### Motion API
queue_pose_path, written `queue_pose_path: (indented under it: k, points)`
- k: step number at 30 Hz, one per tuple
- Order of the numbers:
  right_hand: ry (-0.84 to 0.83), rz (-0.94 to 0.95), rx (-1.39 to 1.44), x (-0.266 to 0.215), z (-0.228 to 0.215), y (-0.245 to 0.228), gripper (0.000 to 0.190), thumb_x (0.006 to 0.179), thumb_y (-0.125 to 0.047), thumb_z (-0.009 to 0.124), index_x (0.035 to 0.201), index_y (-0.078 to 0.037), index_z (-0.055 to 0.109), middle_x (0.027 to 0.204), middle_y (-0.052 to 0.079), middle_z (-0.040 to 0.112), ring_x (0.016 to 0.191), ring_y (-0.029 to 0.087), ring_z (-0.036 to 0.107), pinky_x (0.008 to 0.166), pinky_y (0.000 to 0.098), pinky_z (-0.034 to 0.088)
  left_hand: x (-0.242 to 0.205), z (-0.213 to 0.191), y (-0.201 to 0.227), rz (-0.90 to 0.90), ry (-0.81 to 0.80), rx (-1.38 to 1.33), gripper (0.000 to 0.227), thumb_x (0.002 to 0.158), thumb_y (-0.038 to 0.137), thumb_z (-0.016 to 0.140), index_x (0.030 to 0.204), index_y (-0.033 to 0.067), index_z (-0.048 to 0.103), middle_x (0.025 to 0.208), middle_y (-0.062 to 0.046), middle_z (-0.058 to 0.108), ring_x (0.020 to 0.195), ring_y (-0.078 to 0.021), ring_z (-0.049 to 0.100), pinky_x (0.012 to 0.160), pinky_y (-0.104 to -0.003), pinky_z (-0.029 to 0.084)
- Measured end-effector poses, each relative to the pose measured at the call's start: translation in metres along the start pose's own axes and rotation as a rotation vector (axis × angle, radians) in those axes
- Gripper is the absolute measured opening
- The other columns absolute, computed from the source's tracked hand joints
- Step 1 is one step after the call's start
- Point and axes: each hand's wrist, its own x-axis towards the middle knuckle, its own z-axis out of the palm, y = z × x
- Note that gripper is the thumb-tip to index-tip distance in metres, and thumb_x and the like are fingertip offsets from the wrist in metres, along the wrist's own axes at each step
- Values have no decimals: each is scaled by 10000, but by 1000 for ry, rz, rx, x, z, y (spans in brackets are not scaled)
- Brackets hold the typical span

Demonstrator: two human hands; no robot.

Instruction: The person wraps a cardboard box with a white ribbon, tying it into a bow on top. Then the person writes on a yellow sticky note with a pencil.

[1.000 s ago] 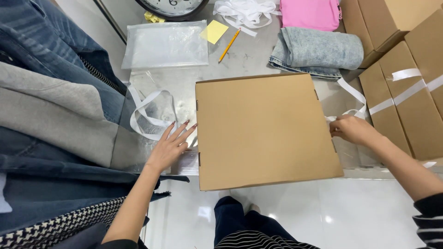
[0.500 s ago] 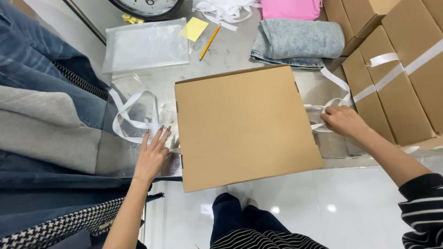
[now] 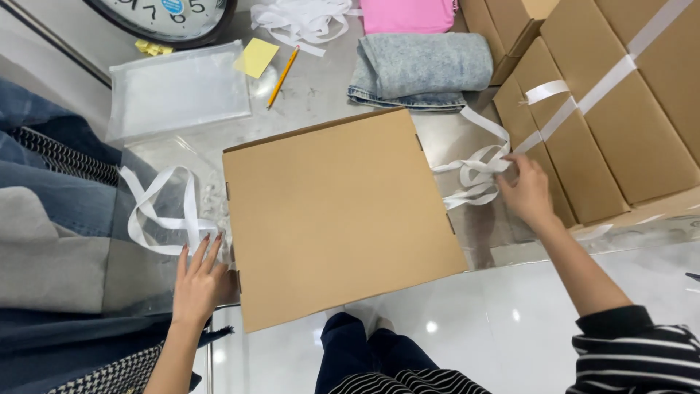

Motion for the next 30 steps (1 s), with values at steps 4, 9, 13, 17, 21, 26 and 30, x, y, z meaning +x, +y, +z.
queue_pose_path:
  k: [4,9,13,17,21,26,30]
  points:
    - [-200,363,130,-15,-6,-24,591,985,-466,698,1470,-143,593,1025,148,732,1041,383,713,940,481,494,4,3,7,-6,-18,41,101,907,134,739,806,140,734,1637,-93,575,1549,-326,519,1276,-599,386]
    - [-450,153,121,5,-2,-39,486,864,-334,899,1293,-218,702,1392,54,557,1228,247,634,1039,362,474,9,9,14,-30,-50,102,69,916,159,721,859,123,708,1630,-67,596,1558,-292,524,1291,-589,396]
    - [-574,1,-12,11,22,-12,237,933,-331,838,1128,-266,719,1280,28,617,1205,253,611,894,412,484,11,16,17,-35,-56,101,156,887,129,722,1036,125,765,1614,-74,618,1554,-294,543,1318,-591,373]
    - [-521,38,-31,14,10,-19,169,1023,-310,727,971,-159,674,1149,58,614,1011,290,653,800,450,495,13,19,16,-21,-39,151,336,918,166,696,1250,149,741,1611,-52,620,1553,-275,541,1310,-575,388]
    - [-128,110,190,25,4,-2,181,1056,-135,660,913,-66,574,895,129,705,792,290,675,739,461,498,8,22,11,-36,-70,211,321,911,220,710,1226,173,752,1659,-39,588,1579,-257,524,1311,-558,386]
    - [9,158,134,36,-30,-20,355,1048,-167,705,1271,-75,444,1203,164,576,1041,430,627,897,557,465,9,20,14,-70,-77,159,89,899,207,721,974,160,738,1652,-24,595,1566,-252,539,1301,-559,393]
    - [-274,-151,-168,22,-27,-69,646,958,-396,785,1533,-354,492,1536,138,418,769,371,719,611,561,594,7,27,12,-59,-62,148,409,889,162,712,1297,140,715,1649,-47,592,1560,-266,537,1318,-564,377]
